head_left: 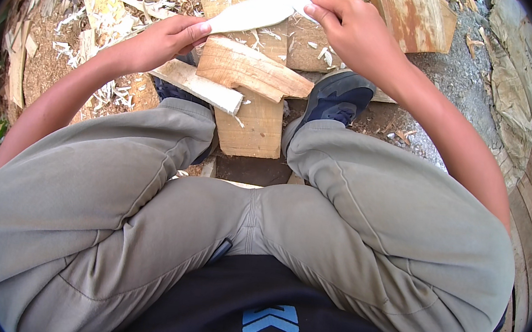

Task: The person sits cross-legged on the ground and uses a knife to carve a piece of light-colored wood. They hold the wood in their left hand and the knife in their right, making repeated shaving motions to shape the object. The person occasionally pauses to inspect the carved piece before resuming the carving process.

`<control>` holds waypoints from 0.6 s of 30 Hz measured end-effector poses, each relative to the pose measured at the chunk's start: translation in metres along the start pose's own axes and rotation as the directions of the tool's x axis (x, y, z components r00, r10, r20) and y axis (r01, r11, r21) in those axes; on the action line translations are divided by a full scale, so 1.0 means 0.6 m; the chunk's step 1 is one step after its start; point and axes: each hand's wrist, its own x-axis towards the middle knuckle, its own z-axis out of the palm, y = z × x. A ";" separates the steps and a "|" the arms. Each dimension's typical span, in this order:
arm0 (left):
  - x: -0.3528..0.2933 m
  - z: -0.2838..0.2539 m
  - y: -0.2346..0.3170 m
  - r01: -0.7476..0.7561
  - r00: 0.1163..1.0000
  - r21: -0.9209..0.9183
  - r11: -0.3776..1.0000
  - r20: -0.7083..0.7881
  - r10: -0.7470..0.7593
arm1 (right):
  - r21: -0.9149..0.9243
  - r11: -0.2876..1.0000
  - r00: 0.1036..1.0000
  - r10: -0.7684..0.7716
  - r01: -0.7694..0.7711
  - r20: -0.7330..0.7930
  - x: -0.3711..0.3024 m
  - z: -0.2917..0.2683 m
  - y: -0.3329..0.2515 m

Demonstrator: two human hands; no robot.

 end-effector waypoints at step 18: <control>0.007 0.007 -0.015 -0.112 0.992 0.010 0.994 -0.052 0.112 | -0.114 0.993 0.997 -0.045 0.038 -0.065 -0.016 0.005 -0.005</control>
